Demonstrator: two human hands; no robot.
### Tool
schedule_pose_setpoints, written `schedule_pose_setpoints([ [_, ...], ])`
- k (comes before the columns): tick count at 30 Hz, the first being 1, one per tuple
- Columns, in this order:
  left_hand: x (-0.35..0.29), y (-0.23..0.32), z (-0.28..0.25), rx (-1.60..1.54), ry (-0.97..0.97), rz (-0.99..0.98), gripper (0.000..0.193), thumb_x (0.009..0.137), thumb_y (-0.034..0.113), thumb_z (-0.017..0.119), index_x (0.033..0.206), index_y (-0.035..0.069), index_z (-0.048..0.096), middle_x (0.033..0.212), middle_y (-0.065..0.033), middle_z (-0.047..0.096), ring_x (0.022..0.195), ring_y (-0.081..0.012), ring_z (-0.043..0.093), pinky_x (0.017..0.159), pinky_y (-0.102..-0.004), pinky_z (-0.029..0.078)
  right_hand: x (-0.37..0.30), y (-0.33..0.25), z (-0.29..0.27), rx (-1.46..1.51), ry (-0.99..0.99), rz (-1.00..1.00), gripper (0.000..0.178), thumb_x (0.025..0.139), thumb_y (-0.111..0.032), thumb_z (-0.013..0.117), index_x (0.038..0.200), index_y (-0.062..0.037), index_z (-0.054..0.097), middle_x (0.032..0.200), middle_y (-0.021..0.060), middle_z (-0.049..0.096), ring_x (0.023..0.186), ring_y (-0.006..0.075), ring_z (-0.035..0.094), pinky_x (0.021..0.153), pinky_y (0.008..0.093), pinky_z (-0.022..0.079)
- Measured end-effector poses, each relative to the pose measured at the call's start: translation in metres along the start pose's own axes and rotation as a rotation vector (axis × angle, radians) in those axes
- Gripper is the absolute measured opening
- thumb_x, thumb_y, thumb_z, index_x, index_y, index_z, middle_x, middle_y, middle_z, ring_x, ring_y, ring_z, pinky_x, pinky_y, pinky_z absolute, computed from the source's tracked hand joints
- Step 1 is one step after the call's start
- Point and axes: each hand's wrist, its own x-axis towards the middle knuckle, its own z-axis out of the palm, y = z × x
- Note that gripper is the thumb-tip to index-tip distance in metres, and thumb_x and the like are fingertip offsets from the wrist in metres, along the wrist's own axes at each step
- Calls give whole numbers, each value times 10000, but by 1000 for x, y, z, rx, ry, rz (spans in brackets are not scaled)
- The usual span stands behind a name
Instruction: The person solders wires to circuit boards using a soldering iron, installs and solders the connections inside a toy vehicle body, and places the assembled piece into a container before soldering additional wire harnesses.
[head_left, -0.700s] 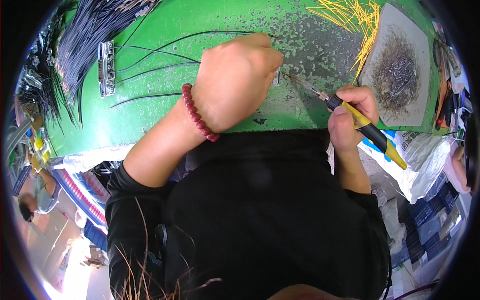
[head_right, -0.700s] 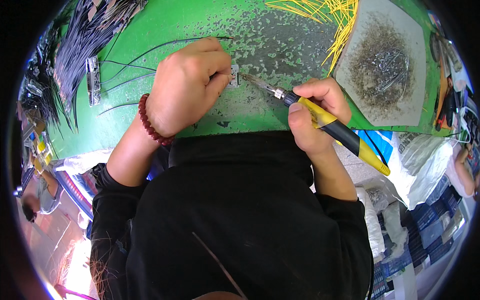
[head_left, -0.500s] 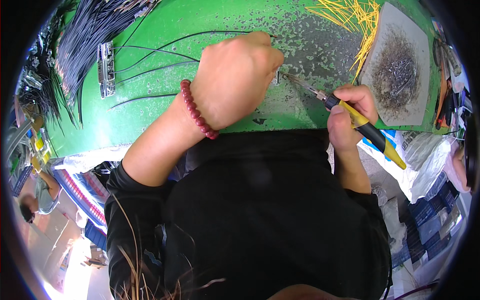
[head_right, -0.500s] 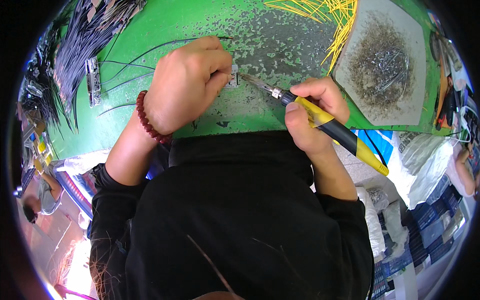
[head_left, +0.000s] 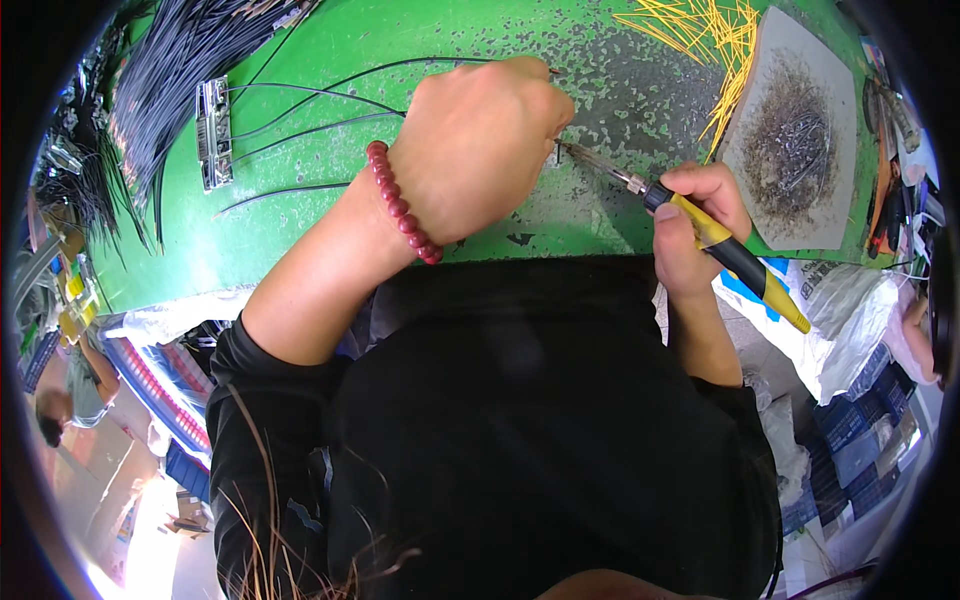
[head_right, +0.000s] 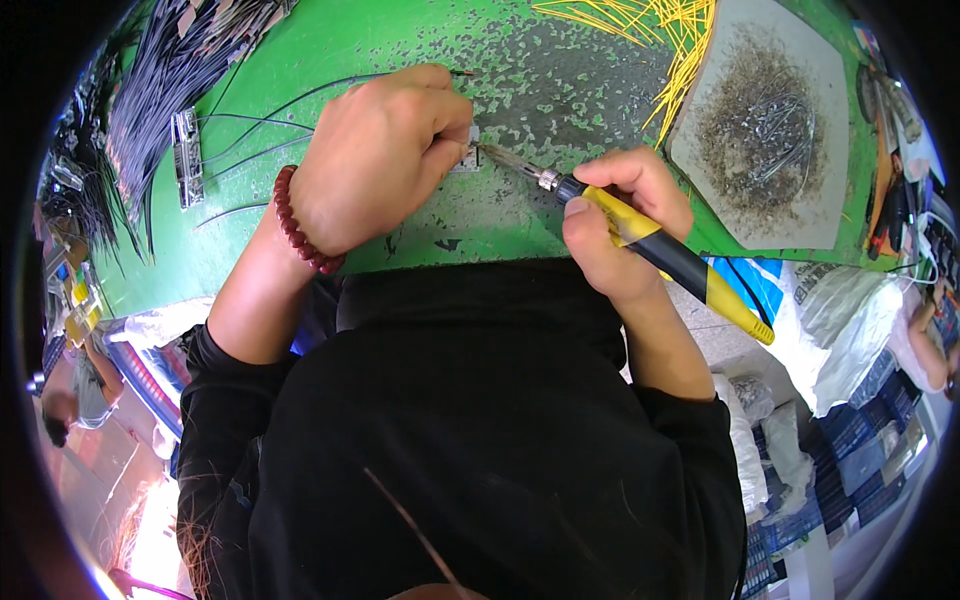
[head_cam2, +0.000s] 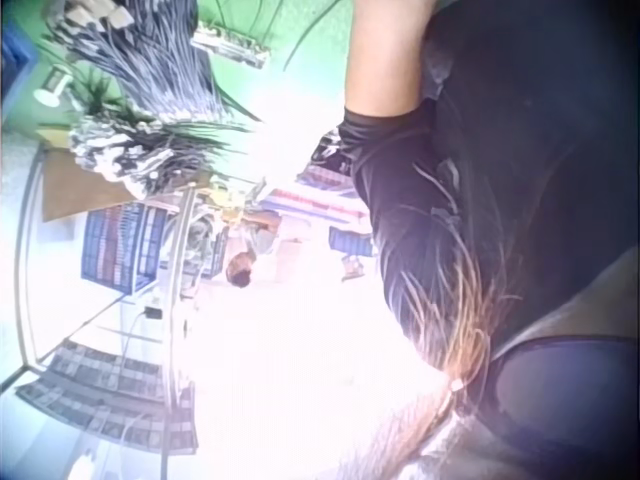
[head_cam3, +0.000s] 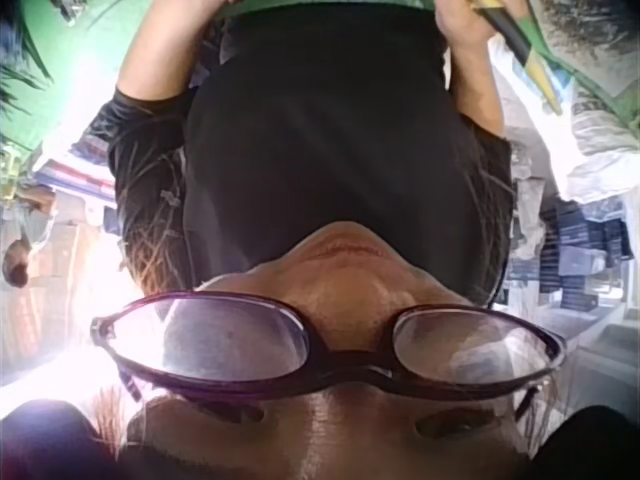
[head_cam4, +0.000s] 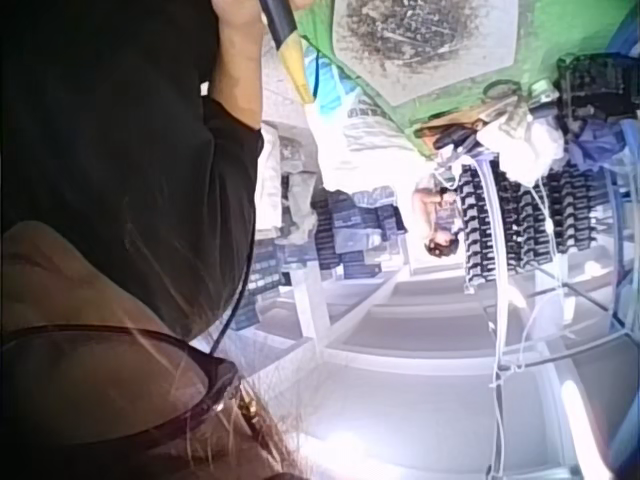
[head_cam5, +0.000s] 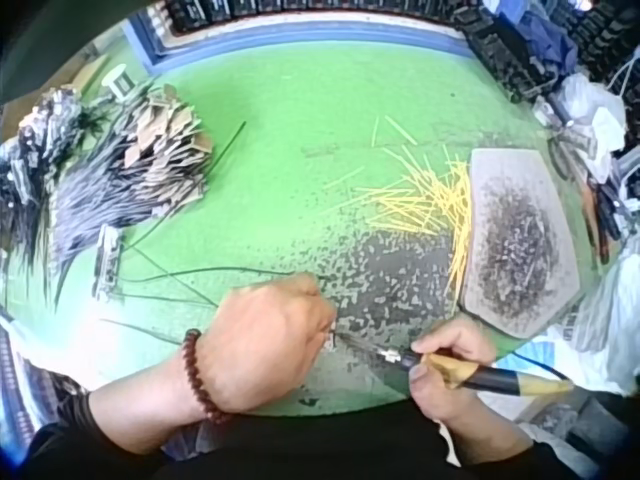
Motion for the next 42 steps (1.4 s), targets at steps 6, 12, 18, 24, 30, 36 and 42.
schedule_pose_setpoints([
  [6,0,0,0,1,7,9,76,758,93,638,725,53,583,789,-81,565,744,-336,582,612,-431,463,-2,7,-4,110,108,-167,231,801,-129,669,942,-9,531,796,50,549,671,79,460,618,220,378],
  [12,0,2,-2,-2,8,0,57,757,93,634,733,62,593,785,-78,568,743,-329,587,614,-420,469,5,-1,0,99,153,-185,307,840,-175,692,1027,-5,519,901,52,557,711,69,450,649,214,371],
  [18,-3,-6,-2,-140,42,44,62,740,50,664,775,25,620,784,-104,587,718,-312,593,627,-383,485,14,-4,-4,41,135,-206,330,846,-165,697,1075,0,528,924,32,541,724,64,439,659,212,365],
  [24,15,-27,-12,74,333,100,146,718,37,711,837,25,629,897,-115,598,829,-300,589,704,-384,478,16,-4,-4,36,115,-147,327,853,-162,692,1083,2,528,895,21,535,723,62,446,660,212,372],
  [30,10,-23,-17,73,323,79,86,740,47,661,773,55,582,783,-85,589,767,-291,590,672,-402,447,27,-19,9,143,98,-80,309,899,-132,633,1144,18,516,886,96,645,705,87,569,644,211,468],
  [36,-9,-6,-21,-111,367,54,81,770,51,657,796,55,581,742,-97,608,688,-303,606,604,-388,483,58,-25,38,-3,-52,-232,349,814,28,683,1151,-11,601,898,93,665,740,135,665,616,222,534],
  [42,-17,-9,-25,-270,341,21,96,758,32,673,827,42,606,752,-102,610,688,-292,612,591,-365,490,67,-30,57,-47,-43,-206,324,777,78,677,1069,-43,609,772,55,667,714,114,673,630,221,516],
])
